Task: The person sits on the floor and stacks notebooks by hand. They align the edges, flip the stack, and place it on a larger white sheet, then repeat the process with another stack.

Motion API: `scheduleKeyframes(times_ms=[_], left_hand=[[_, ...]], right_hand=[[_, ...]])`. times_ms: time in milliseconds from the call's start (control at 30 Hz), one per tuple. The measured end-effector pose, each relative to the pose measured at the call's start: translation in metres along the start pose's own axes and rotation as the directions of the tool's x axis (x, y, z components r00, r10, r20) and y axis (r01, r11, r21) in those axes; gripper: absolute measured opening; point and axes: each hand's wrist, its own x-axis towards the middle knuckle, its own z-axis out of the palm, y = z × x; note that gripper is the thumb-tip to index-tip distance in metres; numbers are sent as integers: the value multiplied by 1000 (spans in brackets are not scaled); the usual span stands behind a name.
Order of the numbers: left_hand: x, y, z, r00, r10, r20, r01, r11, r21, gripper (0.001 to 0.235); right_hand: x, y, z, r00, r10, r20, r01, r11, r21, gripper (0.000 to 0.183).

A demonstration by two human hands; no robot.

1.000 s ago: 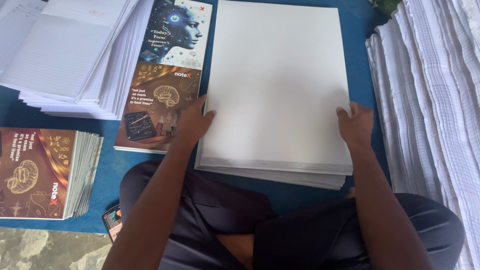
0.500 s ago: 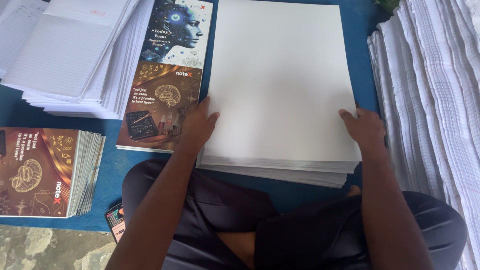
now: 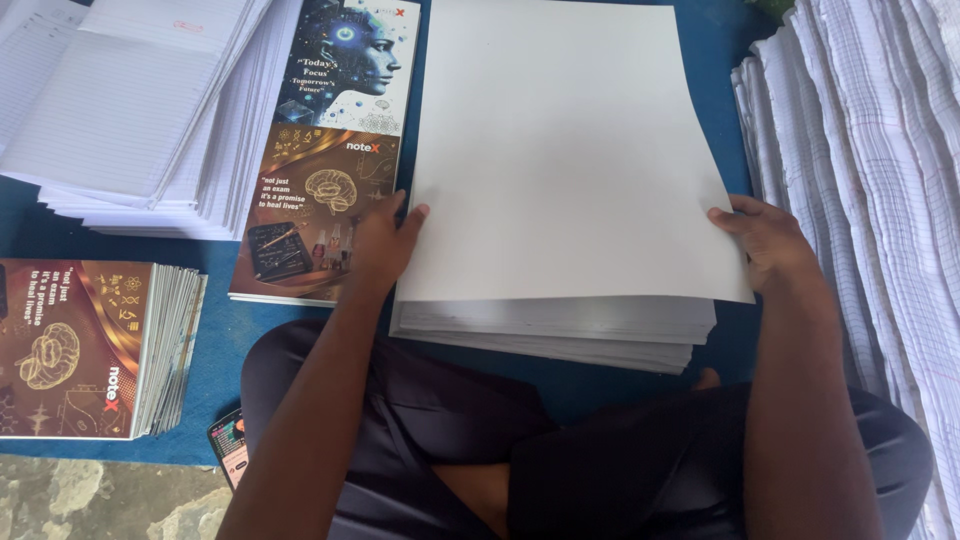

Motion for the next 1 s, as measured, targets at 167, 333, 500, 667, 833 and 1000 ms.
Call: scheduleKeyframes(times_ms=[167,333,500,667,833,1000], left_hand=[[3,1,-10,991,-129,39,134,908,-398,48],[2,4,-15,955,-202,215,292,765,-574,56],[-3,12,-13,938,-169,304,315,781,-539,64],[-5,17,-11,947,-130,294,266,830,-490,66],[-4,25,-2,942,-93,322,260,810,-527,69],[-6,46,12,950,-82,302,175,940,-293,73]], right_hand=[[13,10,-3,999,36,33,-37,999,31,51],[7,7,-1,999,21,47,-22,999,24,53],[-9,-7,-5,996,-67,66,66,998,14,55],[-30,-20,-13,992,-102,-74,86,978,-189,63],[-42,-30,-18,974,-206,-90,191,970,-152,65],[-46,-33,-29,958,-280,-56,276,959,-58,61]])
